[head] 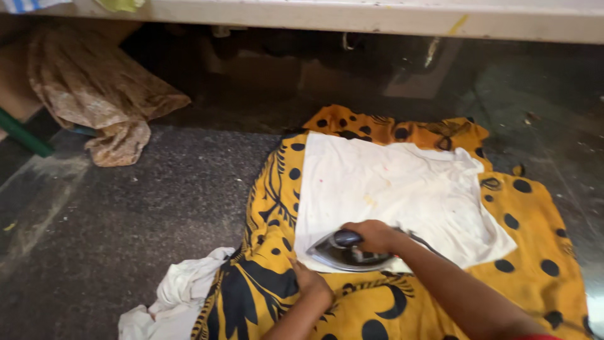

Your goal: The person irons a white t-shirt laid on a yellow patterned cloth on the floor. They repeatedly smooth the fabric with an iron, occasionally lifting and repositioning the shirt to continue ironing different sections.

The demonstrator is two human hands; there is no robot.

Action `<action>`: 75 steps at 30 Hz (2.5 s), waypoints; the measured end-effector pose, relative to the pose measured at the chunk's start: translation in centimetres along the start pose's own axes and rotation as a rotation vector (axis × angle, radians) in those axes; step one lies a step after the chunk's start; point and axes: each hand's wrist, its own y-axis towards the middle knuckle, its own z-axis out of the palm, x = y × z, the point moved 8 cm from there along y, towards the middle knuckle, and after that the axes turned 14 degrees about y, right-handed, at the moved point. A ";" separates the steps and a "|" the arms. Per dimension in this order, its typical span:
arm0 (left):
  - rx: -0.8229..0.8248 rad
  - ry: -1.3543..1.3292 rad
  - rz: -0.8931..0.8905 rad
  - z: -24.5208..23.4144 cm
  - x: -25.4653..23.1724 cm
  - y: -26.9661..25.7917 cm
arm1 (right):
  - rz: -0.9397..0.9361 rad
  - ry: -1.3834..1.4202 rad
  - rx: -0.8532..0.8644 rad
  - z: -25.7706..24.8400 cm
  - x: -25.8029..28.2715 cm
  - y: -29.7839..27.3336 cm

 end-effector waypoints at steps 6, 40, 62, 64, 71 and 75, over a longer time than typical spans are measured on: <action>-0.005 -0.089 -0.123 -1.5 3.0 -3.6 | 0.065 -0.089 0.076 1.3 1.5 1.2; 0.124 -0.036 -0.083 -3.5 5.9 -5.0 | 0.048 -0.118 -0.094 -0.2 -2.2 -5.3; 0.123 0.031 -0.113 -2.2 4.4 -2.0 | 0.705 -0.018 -0.560 -7.5 -19.7 -16.8; 0.120 0.020 -0.112 -2.2 4.3 -1.8 | 0.672 0.018 -0.494 -6.7 -18.4 -16.2; 0.129 0.055 -0.127 -1.8 4.2 -2.1 | 0.353 -0.013 -0.323 -3.4 -9.4 -8.1; 0.062 -0.047 -0.183 -1.8 4.7 -2.5 | 0.256 0.014 -0.214 -1.3 -3.8 -3.1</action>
